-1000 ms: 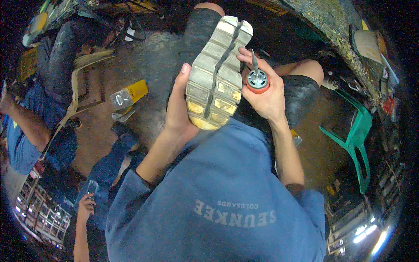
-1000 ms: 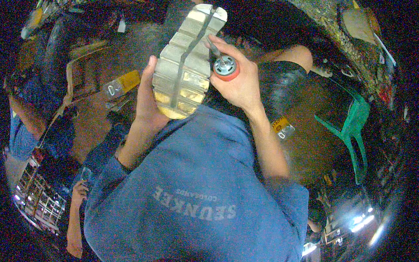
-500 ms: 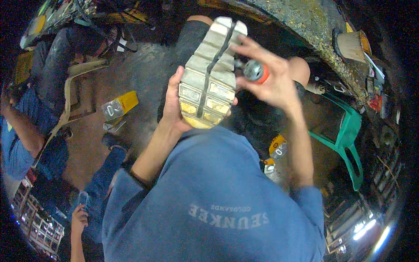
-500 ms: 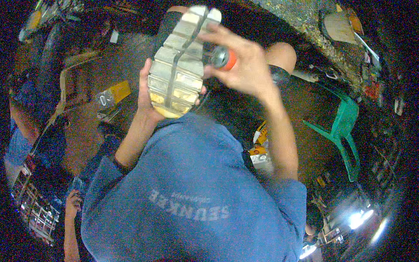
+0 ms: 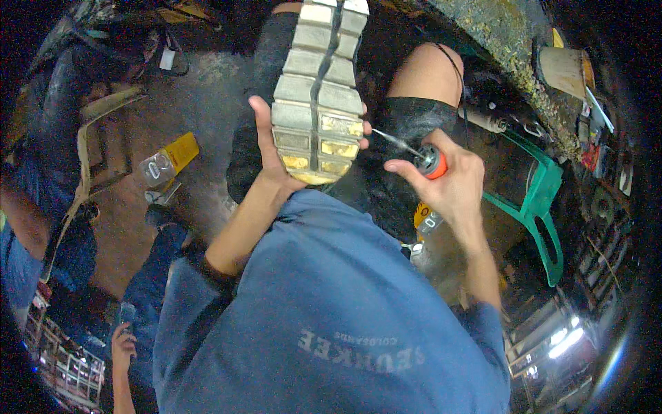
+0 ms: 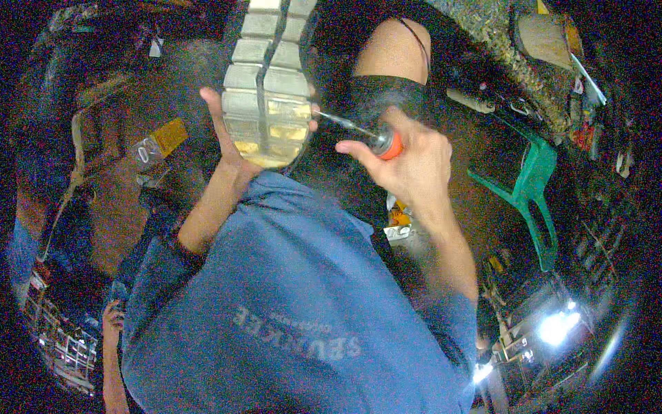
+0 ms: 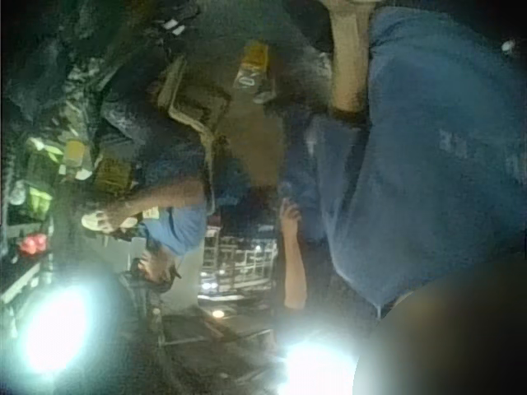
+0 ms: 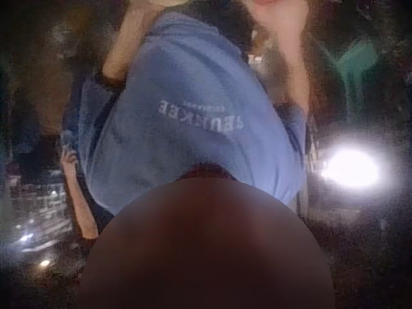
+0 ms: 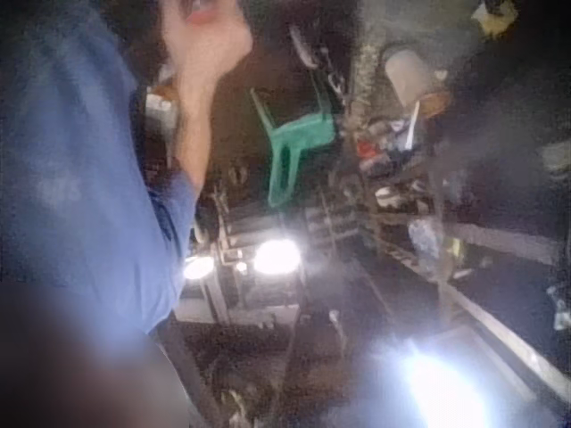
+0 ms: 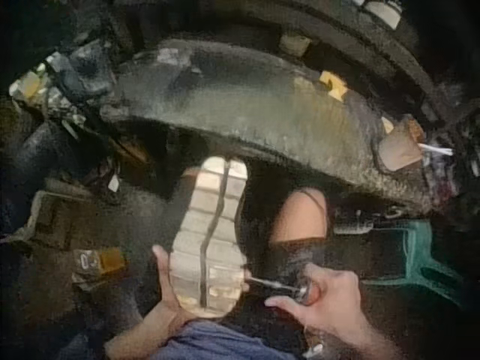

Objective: The person uses a red-handled tool to scrape and clean the sole of a sneaker. They hold the shoe with one hand and work the tool along the tread and edges of the sole, removing debris and residue.

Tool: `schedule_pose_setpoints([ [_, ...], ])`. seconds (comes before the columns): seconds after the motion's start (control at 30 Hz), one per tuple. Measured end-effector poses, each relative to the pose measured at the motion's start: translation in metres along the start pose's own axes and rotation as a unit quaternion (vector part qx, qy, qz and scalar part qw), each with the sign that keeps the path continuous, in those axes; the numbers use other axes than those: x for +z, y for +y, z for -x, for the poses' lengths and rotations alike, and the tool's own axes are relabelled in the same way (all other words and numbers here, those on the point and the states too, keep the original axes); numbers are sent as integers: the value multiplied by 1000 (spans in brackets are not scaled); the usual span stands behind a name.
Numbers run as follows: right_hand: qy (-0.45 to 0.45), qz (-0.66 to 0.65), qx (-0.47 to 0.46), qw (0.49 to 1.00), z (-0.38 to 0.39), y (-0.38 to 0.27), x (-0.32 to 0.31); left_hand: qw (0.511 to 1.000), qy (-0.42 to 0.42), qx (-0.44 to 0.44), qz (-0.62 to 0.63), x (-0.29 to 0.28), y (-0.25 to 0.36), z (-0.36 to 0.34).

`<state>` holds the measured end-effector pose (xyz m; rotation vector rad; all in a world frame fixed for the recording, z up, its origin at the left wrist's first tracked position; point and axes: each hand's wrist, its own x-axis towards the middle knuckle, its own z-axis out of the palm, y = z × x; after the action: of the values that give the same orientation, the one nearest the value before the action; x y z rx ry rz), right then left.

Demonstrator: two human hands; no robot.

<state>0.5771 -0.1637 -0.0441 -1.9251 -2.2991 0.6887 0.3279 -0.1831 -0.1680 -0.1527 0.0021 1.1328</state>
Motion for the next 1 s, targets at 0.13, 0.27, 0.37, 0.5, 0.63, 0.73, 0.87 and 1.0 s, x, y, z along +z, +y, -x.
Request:
schedule_pose_setpoints([
  [0.13, 82, 52, 8, 995, 6, 1, 32, 996, 79, -9, -49, -8, 6, -5],
  [0.27, 76, 112, 7, 991, 10, -14, 41, 998, 40, 9, 43, -5, 15, 5],
  [0.37, 81, 127, 20, 988, 7, -19, 39, 996, 90, -4, -8, -6, 18, 9],
  [0.5, 63, 130, 23, 989, 4, -17, 36, 994, 101, -4, -41, -9, 19, 8],
  [0.63, 60, 127, 23, 990, 4, -18, 37, 997, 79, -13, -13, -7, 19, 8],
  [0.73, 51, 135, 25, 989, 3, -20, 36, 997, 75, -8, -3, -5, 18, 8],
  [0.87, 49, 134, 18, 990, 3, -22, 33, 997, 76, 11, 30, 0, 16, 10],
  [1.0, 56, 132, 11, 990, 3, -23, 34, 997, 39, 15, 58, 0, 15, 8],
])
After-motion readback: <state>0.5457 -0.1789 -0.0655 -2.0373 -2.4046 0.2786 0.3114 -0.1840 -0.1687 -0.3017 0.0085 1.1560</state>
